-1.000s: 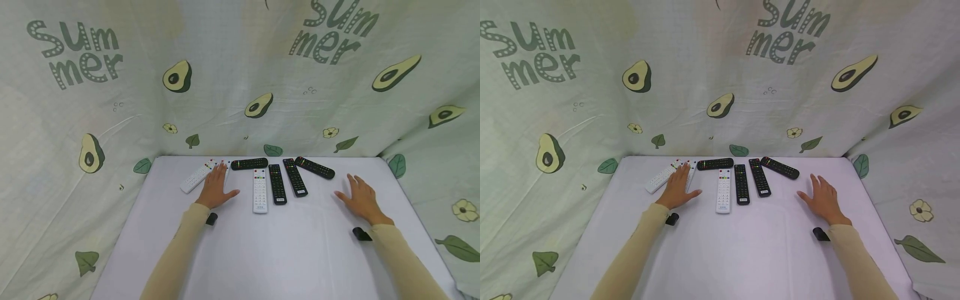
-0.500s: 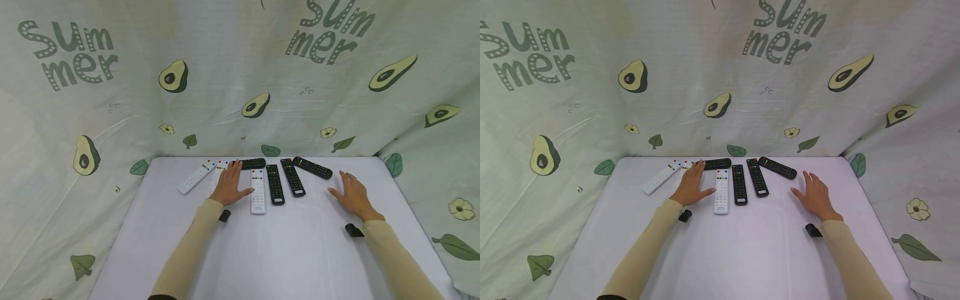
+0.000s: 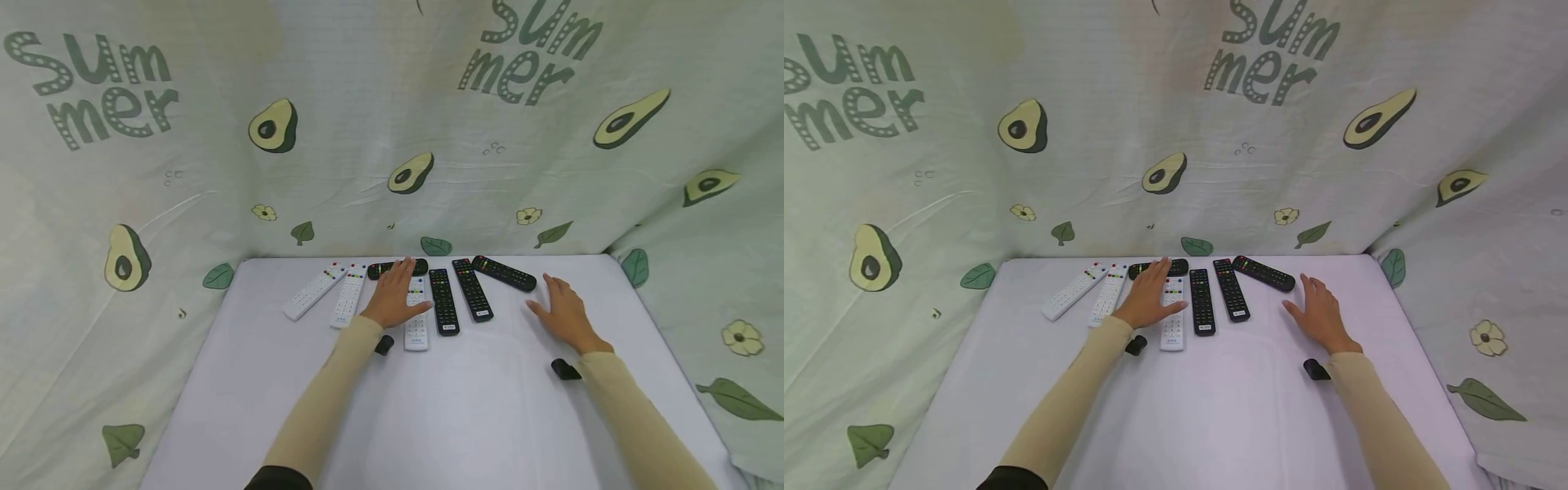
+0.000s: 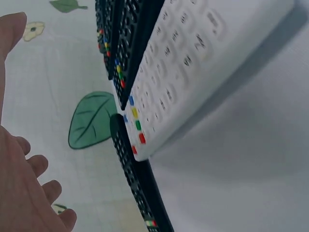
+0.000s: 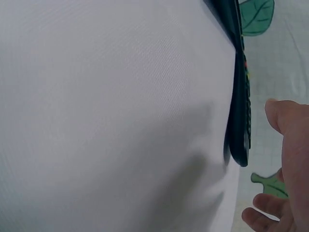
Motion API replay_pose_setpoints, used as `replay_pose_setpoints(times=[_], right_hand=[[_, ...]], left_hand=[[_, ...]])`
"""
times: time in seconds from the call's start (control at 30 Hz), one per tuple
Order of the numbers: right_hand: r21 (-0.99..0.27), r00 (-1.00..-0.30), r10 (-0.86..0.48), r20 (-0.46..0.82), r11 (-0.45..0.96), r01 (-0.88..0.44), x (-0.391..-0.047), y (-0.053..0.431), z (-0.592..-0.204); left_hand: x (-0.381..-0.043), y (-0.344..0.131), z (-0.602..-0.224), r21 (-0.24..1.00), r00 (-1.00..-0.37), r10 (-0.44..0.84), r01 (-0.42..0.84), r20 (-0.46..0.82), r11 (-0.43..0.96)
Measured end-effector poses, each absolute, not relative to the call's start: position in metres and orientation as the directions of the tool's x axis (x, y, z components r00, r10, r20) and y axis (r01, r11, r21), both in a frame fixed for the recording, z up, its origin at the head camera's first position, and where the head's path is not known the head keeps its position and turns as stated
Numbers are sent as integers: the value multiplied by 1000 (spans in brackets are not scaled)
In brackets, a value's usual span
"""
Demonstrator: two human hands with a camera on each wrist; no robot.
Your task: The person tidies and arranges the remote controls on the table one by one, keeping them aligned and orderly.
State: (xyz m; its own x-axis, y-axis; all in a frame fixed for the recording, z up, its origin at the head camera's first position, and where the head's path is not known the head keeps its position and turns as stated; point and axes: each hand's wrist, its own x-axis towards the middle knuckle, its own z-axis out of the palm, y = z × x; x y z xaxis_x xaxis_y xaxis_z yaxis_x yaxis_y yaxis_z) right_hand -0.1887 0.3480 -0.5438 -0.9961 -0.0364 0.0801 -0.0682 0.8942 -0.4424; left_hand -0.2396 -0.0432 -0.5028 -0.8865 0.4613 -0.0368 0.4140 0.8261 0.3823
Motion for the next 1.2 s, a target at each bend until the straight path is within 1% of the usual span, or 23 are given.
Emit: replay_pose_setpoints(times=[0.23,0.33,0.47,0.8,1.2], right_hand=[[-483,-998,-17,53,875,-40,-195,344,-543],[-495,-999,-5,42,868,-25,-196,344,-542],[-513,-999,4,43,858,-19,-198,343,-542],[-586,-999,19,45,811,-11,-210,341,-545],[-592,-999,32,27,806,10,-218,340,-548]], left_hand=[[-248,-24,-503,413,-875,480,417,-58,810],[-250,-15,-502,428,-869,492,427,-48,796],[-252,-5,-500,441,-862,506,440,-38,783],[-259,25,-498,482,-852,519,428,-65,764],[-267,54,-501,554,-852,520,404,-61,728]])
